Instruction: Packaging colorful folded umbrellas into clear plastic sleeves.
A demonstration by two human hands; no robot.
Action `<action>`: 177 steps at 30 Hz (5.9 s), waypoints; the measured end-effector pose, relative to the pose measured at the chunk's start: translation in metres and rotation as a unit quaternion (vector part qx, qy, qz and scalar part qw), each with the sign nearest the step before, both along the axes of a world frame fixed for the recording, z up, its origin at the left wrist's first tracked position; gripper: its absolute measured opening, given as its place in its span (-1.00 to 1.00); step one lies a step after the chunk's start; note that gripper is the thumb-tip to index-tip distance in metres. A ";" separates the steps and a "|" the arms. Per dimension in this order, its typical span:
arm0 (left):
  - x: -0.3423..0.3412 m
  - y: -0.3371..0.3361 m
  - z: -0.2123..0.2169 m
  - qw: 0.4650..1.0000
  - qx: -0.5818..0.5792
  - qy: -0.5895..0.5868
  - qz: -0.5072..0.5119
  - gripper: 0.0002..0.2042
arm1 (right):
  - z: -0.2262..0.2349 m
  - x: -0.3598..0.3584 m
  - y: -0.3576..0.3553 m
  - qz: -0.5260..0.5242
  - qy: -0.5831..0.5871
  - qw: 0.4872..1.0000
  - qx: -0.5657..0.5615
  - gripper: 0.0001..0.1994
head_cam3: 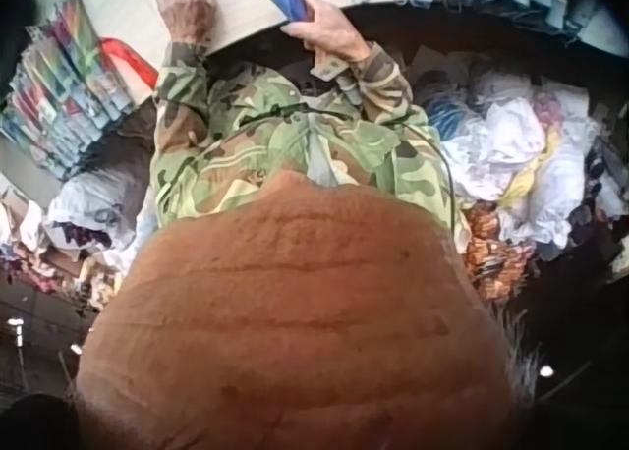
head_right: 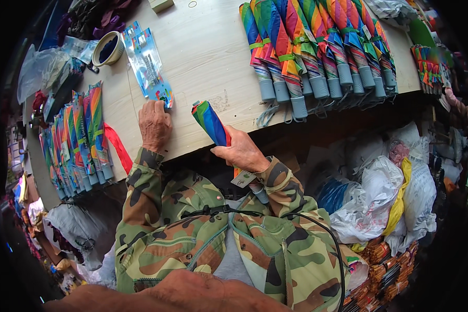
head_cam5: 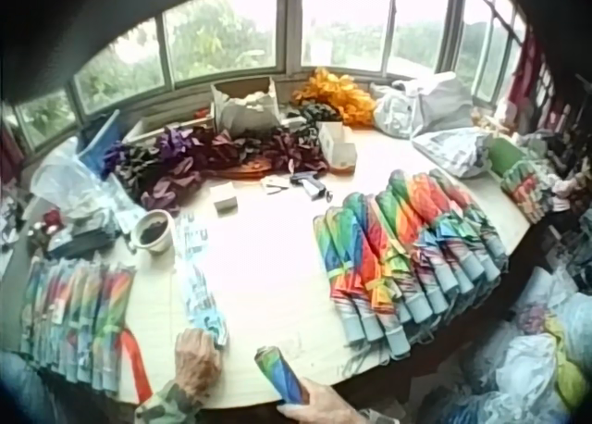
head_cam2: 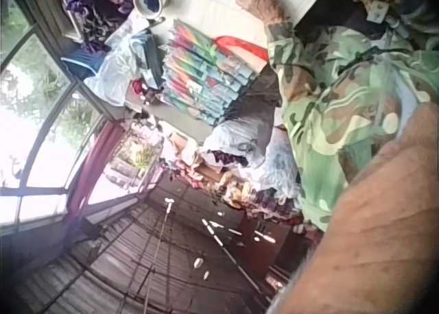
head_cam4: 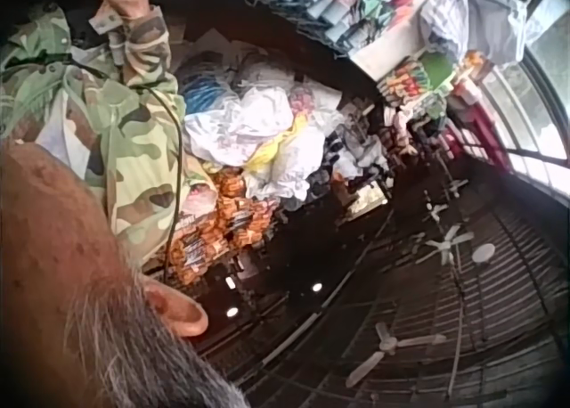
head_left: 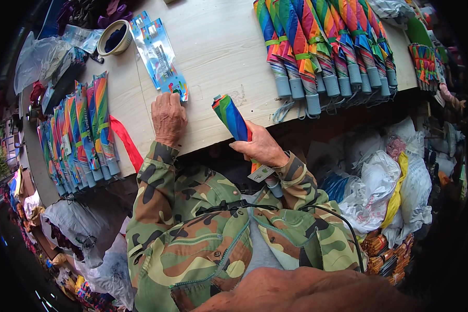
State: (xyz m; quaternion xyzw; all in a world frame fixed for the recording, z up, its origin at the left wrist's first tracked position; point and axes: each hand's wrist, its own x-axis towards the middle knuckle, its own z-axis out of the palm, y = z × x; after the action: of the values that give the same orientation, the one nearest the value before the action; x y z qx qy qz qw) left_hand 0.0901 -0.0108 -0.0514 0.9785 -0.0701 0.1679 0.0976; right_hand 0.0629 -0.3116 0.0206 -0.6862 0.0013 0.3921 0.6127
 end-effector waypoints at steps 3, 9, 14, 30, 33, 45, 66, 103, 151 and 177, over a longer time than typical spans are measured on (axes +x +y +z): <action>-0.001 0.003 0.000 1.000 -0.012 0.000 -0.004 -0.65 | -0.007 -0.001 -0.006 -0.019 0.024 0.999 0.030 -0.32; -0.006 0.006 0.001 0.998 -0.022 -0.050 -0.021 -0.78 | -0.006 -0.005 -0.017 -0.062 0.058 0.994 0.065 -0.30; -0.012 0.000 0.003 0.999 0.000 -0.040 -0.020 -0.84 | -0.008 -0.018 -0.034 -0.062 0.074 0.986 0.134 -0.16; -0.005 -0.009 0.014 0.917 -0.352 0.185 -0.043 -0.91 | -0.016 0.005 0.019 0.096 -0.466 0.860 -0.185 -0.24; -0.001 0.012 0.010 0.827 -0.469 0.309 -0.001 -0.87 | -0.019 0.006 0.019 0.111 -0.441 0.863 -0.220 -0.22; 0.011 0.023 0.021 0.720 -0.572 0.392 -0.025 -0.77 | -0.018 0.003 0.008 0.135 -0.598 0.772 -0.169 -0.29; -0.012 -0.020 0.026 0.916 -0.359 0.167 0.060 -0.72 | -0.020 0.004 0.003 0.177 -0.678 0.635 -0.324 -0.42; -0.037 -0.084 0.024 0.333 -0.892 0.258 -0.167 -0.10 | -0.037 -0.010 0.012 -0.062 0.264 0.885 0.379 -0.62; -0.069 -0.068 0.043 0.545 -0.794 0.261 0.072 -0.47 | -0.048 -0.070 0.048 -0.142 -0.337 0.931 0.001 -0.73; -0.044 0.002 0.045 0.257 -0.962 0.046 0.081 -0.72 | -0.017 -0.060 0.050 -0.119 -0.540 0.832 0.048 -0.43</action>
State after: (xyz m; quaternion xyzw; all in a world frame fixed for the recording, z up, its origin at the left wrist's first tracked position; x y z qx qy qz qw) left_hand 0.0462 -0.0088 -0.0060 0.1707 0.2277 0.0734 0.9558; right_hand 0.0025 -0.2621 0.0040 -0.7531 -0.2674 -0.1171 0.5896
